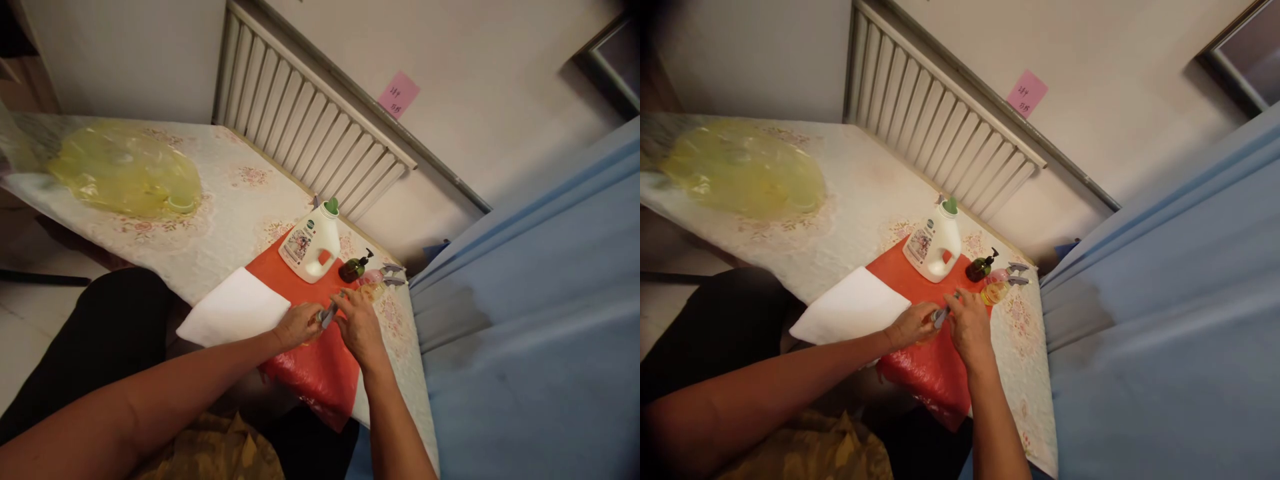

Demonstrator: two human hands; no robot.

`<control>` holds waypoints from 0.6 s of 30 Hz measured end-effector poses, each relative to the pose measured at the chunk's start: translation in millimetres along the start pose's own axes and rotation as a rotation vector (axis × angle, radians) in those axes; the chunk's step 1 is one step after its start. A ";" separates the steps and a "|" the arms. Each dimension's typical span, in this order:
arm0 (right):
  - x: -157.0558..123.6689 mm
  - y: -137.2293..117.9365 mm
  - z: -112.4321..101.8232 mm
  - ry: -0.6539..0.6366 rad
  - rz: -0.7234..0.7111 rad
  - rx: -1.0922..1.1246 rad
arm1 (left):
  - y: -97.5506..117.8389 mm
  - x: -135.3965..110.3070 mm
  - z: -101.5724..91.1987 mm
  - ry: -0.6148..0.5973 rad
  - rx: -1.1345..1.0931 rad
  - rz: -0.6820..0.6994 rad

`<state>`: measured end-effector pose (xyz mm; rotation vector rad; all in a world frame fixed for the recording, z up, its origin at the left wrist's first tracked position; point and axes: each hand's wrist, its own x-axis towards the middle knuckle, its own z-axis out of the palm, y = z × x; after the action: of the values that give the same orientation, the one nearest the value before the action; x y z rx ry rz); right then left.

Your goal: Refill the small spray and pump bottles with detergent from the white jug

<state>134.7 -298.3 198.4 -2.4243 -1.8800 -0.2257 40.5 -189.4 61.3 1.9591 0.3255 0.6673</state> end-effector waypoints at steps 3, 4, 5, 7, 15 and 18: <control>3.0 5.9 3.6 -0.044 -0.128 0.006 | -1.3 0.4 1.4 0.021 0.001 0.006; 3.9 6.9 4.6 -0.058 -0.143 0.010 | -2.2 0.4 1.9 0.024 -0.003 0.014; 4.7 7.3 5.1 -0.067 -0.149 0.009 | -3.2 0.3 2.4 0.026 -0.010 0.023; 6.0 6.4 4.8 -0.078 -0.146 -0.004 | -5.4 -0.5 3.7 0.031 -0.027 0.042; 6.4 -7.3 11.9 -0.111 -0.019 -0.126 | -9.4 -6.6 6.1 0.041 -0.035 -0.004; 5.8 -16.2 17.3 -0.121 0.084 -0.196 | -8.4 -6.4 5.3 0.035 -0.044 0.018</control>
<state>121.7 -286.2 181.5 -2.6968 -1.8793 -0.2767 38.9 -192.6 50.0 1.9121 0.3128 0.7155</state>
